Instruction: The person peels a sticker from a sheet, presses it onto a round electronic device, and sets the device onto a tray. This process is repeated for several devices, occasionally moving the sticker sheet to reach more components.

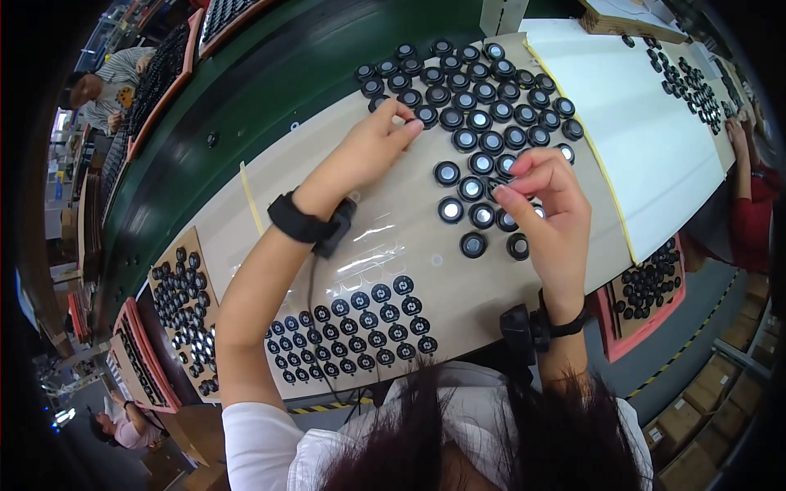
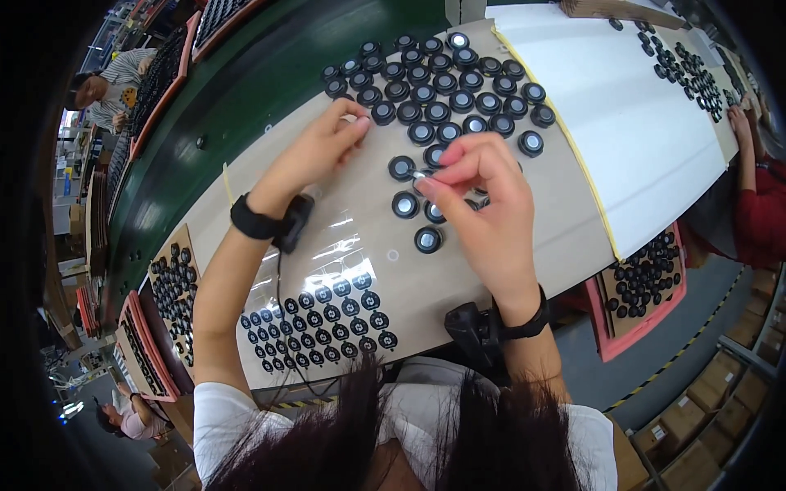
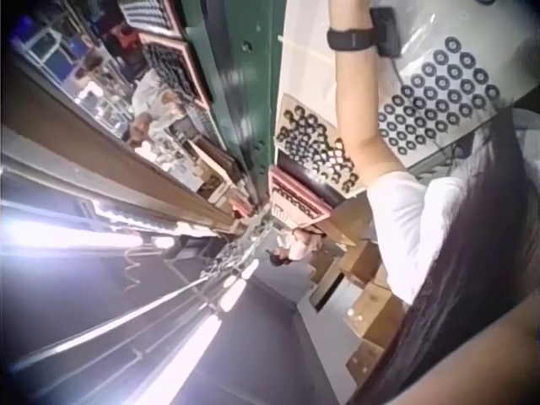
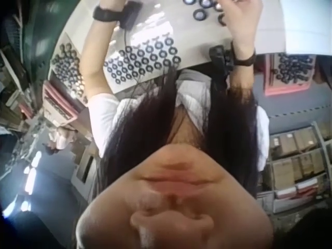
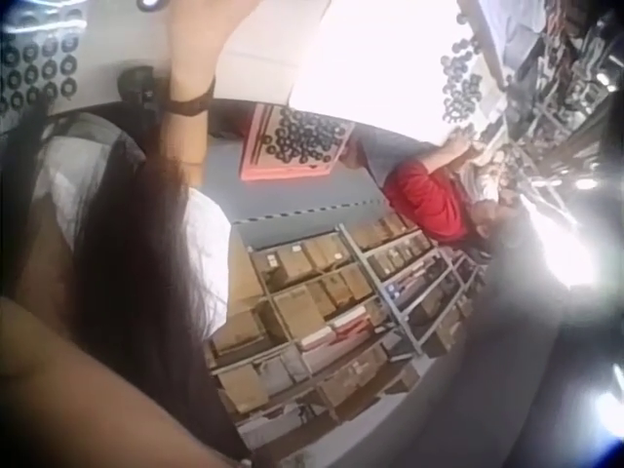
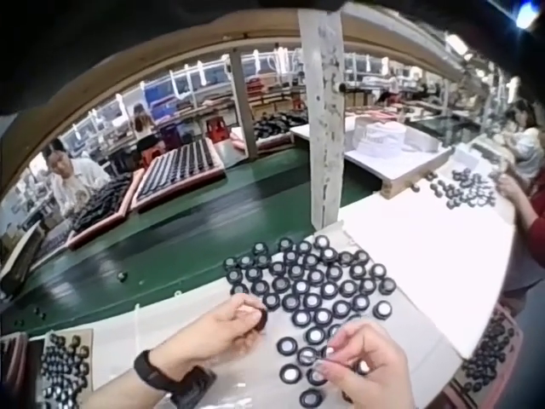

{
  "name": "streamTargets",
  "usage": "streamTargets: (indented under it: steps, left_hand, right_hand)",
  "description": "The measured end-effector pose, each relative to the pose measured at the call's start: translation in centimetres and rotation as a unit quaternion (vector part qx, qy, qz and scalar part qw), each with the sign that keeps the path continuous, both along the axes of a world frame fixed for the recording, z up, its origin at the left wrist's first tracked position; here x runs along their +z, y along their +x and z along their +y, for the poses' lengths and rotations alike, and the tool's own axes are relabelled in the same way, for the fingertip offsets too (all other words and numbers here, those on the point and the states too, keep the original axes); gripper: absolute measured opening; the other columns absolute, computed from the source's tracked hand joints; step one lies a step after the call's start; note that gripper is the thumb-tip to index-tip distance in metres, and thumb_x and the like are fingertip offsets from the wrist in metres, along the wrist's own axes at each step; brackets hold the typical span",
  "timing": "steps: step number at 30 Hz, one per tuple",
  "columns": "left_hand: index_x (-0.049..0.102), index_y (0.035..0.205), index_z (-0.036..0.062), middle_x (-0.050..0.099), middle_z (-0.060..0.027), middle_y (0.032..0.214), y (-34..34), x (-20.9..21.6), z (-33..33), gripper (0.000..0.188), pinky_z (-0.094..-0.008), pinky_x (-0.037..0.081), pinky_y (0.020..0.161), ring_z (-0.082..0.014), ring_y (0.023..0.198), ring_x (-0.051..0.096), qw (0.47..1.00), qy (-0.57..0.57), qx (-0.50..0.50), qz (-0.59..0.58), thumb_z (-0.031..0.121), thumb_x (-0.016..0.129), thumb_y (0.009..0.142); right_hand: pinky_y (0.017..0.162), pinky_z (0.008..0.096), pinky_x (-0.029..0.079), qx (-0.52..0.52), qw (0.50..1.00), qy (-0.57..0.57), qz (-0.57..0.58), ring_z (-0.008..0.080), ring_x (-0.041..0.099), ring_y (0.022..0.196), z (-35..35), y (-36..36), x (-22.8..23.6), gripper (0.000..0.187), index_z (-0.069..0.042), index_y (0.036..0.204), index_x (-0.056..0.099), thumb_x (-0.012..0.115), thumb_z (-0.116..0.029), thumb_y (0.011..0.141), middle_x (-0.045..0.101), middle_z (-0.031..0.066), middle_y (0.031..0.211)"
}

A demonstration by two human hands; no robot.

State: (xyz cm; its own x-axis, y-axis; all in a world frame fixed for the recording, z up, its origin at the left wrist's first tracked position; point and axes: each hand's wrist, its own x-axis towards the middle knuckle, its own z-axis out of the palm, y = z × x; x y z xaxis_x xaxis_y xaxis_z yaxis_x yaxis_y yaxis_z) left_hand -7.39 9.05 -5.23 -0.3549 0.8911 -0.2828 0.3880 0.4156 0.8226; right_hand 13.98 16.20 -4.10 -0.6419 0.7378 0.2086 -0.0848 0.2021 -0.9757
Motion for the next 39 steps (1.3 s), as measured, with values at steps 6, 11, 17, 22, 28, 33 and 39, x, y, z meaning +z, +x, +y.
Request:
streamTargets:
  steps: [6, 11, 17, 22, 28, 33, 39]
  left_hand:
    - [0.042, 0.114, 0.0003, 0.06, -0.0139, 0.094, 3.3, 4.6, -3.2, 0.034, -0.0275, 0.05, 0.071, -0.0178, 0.08, 0.061, 0.893, 0.142, 0.038, -0.426, 0.002, 0.055, 0.082]
    - [0.043, 0.11, -0.0042, 0.059, -0.0171, 0.097, 5.7, 6.6, -4.6, 0.044, -0.0309, 0.052, 0.077, -0.0227, 0.088, 0.062, 0.928, 0.248, 0.051, -0.273, -0.014, 0.06, 0.07]
    - [0.046, 0.104, -0.0071, 0.058, -0.0185, 0.098, 6.3, 8.0, -5.9, 0.044, -0.0332, 0.054, 0.079, -0.0249, 0.087, 0.062, 0.955, 0.278, 0.027, -0.094, -0.018, 0.061, 0.064]
    - [0.047, 0.102, -0.0083, 0.057, -0.0199, 0.1, 6.2, 8.1, -6.4, 0.042, -0.0341, 0.054, 0.078, -0.024, 0.089, 0.061, 0.958, 0.284, 0.011, -0.049, -0.018, 0.062, 0.063]
    - [0.047, 0.101, -0.0091, 0.057, -0.0207, 0.101, 6.3, 8.2, -6.4, 0.042, -0.0335, 0.054, 0.078, -0.0225, 0.089, 0.06, 0.95, 0.308, 0.029, -0.042, -0.018, 0.063, 0.063]
    - [0.048, 0.101, -0.0094, 0.058, -0.0201, 0.099, 6.2, 8.5, -6.7, 0.043, -0.0323, 0.053, 0.079, -0.0219, 0.089, 0.06, 0.952, 0.293, 0.058, -0.061, -0.018, 0.063, 0.062]
    - [0.047, 0.104, -0.0112, 0.059, -0.0191, 0.098, 6.0, 8.9, -7.1, 0.043, -0.0305, 0.052, 0.079, -0.0213, 0.09, 0.06, 0.957, 0.283, 0.059, -0.033, -0.017, 0.063, 0.063]
  right_hand:
    - [0.084, 0.0275, 0.041, 0.116, 0.979, -0.157, 0.056, 0.0219, 0.054, 0.102, 1.3, -1.3, 2.8, 0.01, -0.003, 0.07, 0.052, 0.056, 0.003, 0.077, 0.05, 0.015, 0.116]
    - [0.086, 0.0281, 0.04, 0.215, 0.938, -0.268, 0.041, 0.0192, 0.055, 0.097, 1.1, -2.8, 4.9, 0.012, -0.005, 0.068, 0.052, 0.057, -0.002, 0.078, 0.053, 0.016, 0.113]
    - [0.082, 0.0264, 0.041, 0.236, 0.944, -0.231, 0.012, 0.0132, 0.055, 0.088, -0.3, -3.9, 6.2, 0.013, -0.007, 0.066, 0.052, 0.059, -0.006, 0.077, 0.059, 0.0116, 0.103]
    - [0.079, 0.0252, 0.041, 0.246, 0.946, -0.209, 0.002, 0.0114, 0.055, 0.084, -0.3, -4.0, 6.2, 0.015, -0.008, 0.066, 0.051, 0.059, -0.007, 0.078, 0.059, 0.0098, 0.101]
    - [0.075, 0.0239, 0.043, 0.243, 0.944, -0.223, 0.025, 0.011, 0.056, 0.082, -1.0, -4.1, 6.4, 0.014, -0.007, 0.068, 0.051, 0.059, -0.007, 0.08, 0.06, 0.0092, 0.099]
    - [0.075, 0.0241, 0.043, 0.23, 0.959, -0.163, 0.04, 0.0122, 0.054, 0.084, -1.4, -4.4, 6.2, 0.012, -0.004, 0.082, 0.049, 0.06, -0.008, 0.08, 0.056, 0.0095, 0.101]
    - [0.081, 0.0283, 0.042, 0.141, 0.989, 0.033, 0.001, 0.0171, 0.05, 0.095, -1.7, -4.4, 6.0, 0.046, -0.004, 0.108, 0.032, 0.065, -0.008, 0.076, 0.041, 0.0128, 0.118]
